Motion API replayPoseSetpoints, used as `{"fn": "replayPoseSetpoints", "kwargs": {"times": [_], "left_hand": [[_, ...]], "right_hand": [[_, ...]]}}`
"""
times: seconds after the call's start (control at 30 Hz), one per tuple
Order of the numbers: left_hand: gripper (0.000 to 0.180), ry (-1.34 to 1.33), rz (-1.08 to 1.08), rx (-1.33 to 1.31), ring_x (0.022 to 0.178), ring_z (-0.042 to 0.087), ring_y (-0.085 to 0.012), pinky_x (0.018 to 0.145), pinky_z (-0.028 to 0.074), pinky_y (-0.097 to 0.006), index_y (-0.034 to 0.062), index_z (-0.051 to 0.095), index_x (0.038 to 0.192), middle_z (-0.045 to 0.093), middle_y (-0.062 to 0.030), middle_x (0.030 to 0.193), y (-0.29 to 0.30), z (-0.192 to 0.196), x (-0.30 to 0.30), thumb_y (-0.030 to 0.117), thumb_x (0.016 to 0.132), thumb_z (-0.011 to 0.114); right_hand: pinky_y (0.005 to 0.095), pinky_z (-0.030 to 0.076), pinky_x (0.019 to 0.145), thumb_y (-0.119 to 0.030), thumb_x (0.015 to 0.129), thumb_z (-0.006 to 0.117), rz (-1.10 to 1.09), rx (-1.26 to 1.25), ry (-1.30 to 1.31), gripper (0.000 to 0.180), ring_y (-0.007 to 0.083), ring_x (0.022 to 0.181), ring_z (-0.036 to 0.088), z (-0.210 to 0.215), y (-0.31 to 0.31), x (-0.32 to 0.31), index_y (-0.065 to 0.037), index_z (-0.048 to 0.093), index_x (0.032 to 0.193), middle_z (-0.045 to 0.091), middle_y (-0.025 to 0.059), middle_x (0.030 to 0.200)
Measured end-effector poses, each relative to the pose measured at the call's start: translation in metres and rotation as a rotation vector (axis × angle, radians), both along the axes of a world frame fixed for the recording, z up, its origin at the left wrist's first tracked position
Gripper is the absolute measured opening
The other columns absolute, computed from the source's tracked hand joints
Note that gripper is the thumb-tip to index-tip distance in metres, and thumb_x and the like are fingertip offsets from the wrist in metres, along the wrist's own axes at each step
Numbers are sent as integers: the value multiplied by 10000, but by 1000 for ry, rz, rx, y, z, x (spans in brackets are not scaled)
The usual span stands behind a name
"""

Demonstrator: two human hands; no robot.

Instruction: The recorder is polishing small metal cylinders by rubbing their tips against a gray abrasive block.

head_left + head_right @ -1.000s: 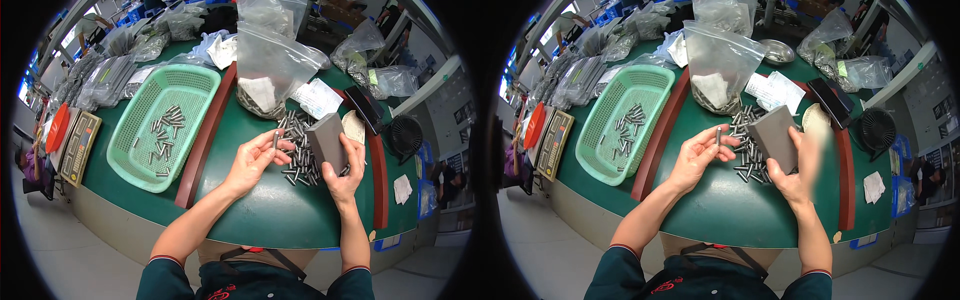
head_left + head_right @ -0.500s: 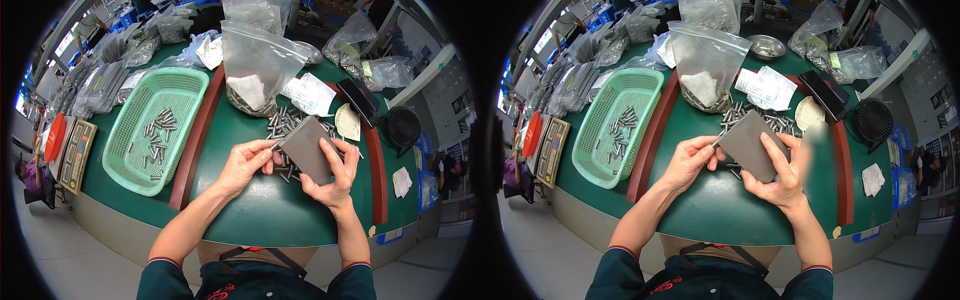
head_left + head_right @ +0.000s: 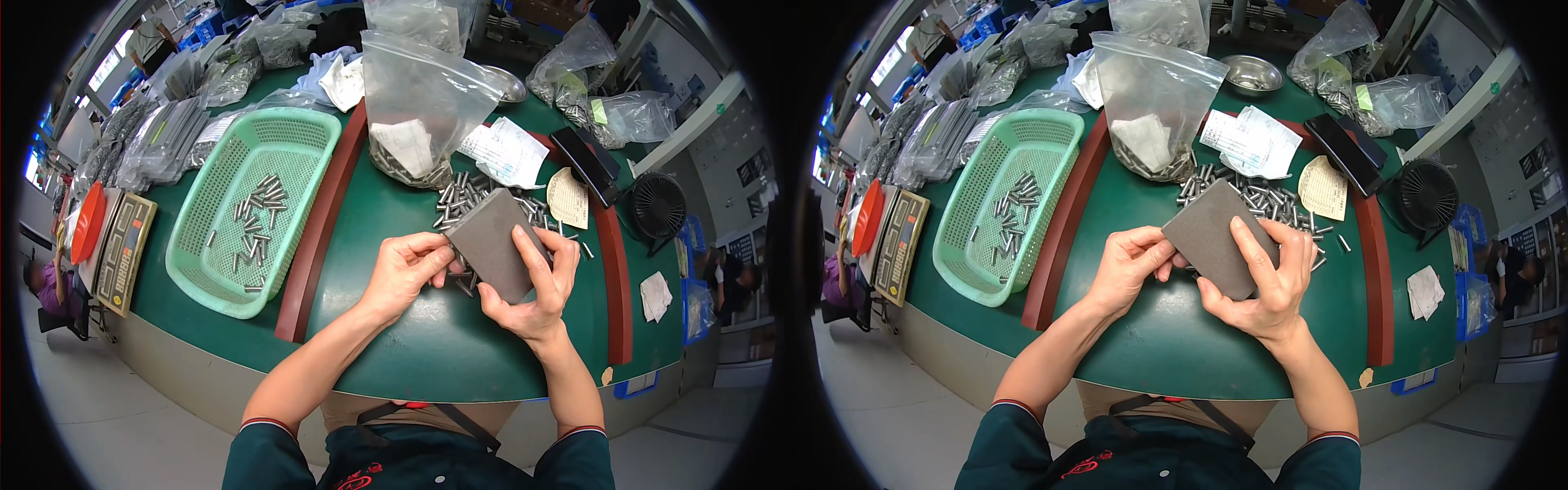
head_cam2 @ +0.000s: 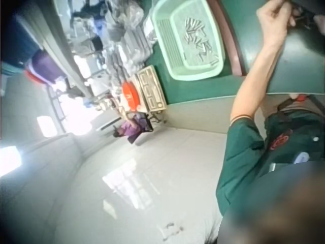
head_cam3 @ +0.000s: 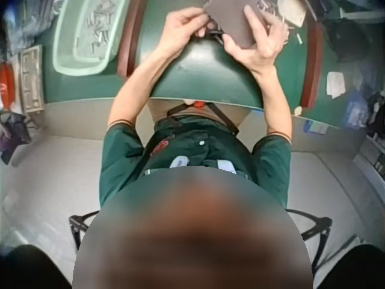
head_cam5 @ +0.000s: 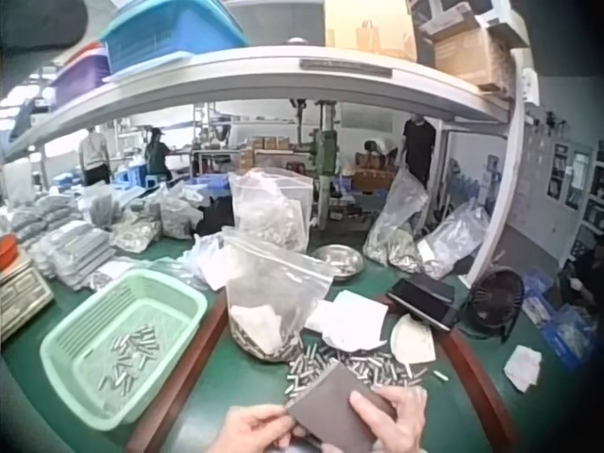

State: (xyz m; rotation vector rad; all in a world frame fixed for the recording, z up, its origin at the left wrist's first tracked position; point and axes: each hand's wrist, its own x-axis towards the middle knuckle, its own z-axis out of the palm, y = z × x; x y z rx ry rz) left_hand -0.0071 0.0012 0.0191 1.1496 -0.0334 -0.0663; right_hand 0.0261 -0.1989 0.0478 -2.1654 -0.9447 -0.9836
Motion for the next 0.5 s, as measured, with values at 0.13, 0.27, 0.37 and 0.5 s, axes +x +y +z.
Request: {"fn": "replayPoseSetpoints", "kwargs": {"times": [0.13,0.27,0.37,0.5], "left_hand": [[171,5,10,-6,630,531,-77,592,453,-212,-32,661,1049,685,-86,832,-1,3,-2,75,927,608],[169,5,36,21,628,529,-72,590,454,-211,-31,661,1049,685,-88,826,-5,3,-3,71,925,610],[162,-8,23,32,621,527,-71,588,453,-209,-36,664,1037,684,-87,816,-5,8,-4,68,924,611],[145,13,15,72,609,529,-73,575,451,-205,-34,673,1007,683,-87,808,-8,11,-6,68,919,620]], "right_hand": [[372,397,720,-290,494,803,-19,-7,-9,701,260,814,499,4,0,-2,-77,659,1146,544,130,1004],[372,395,719,-288,491,803,-36,10,-2,700,260,805,497,2,3,-3,-78,660,1143,543,127,997],[372,393,721,-283,490,801,-26,16,-12,696,259,803,497,4,3,-3,-80,662,1141,543,126,996],[374,392,728,-285,489,797,-45,-3,-10,697,258,807,497,4,2,-5,-81,661,1142,544,127,994]]}}
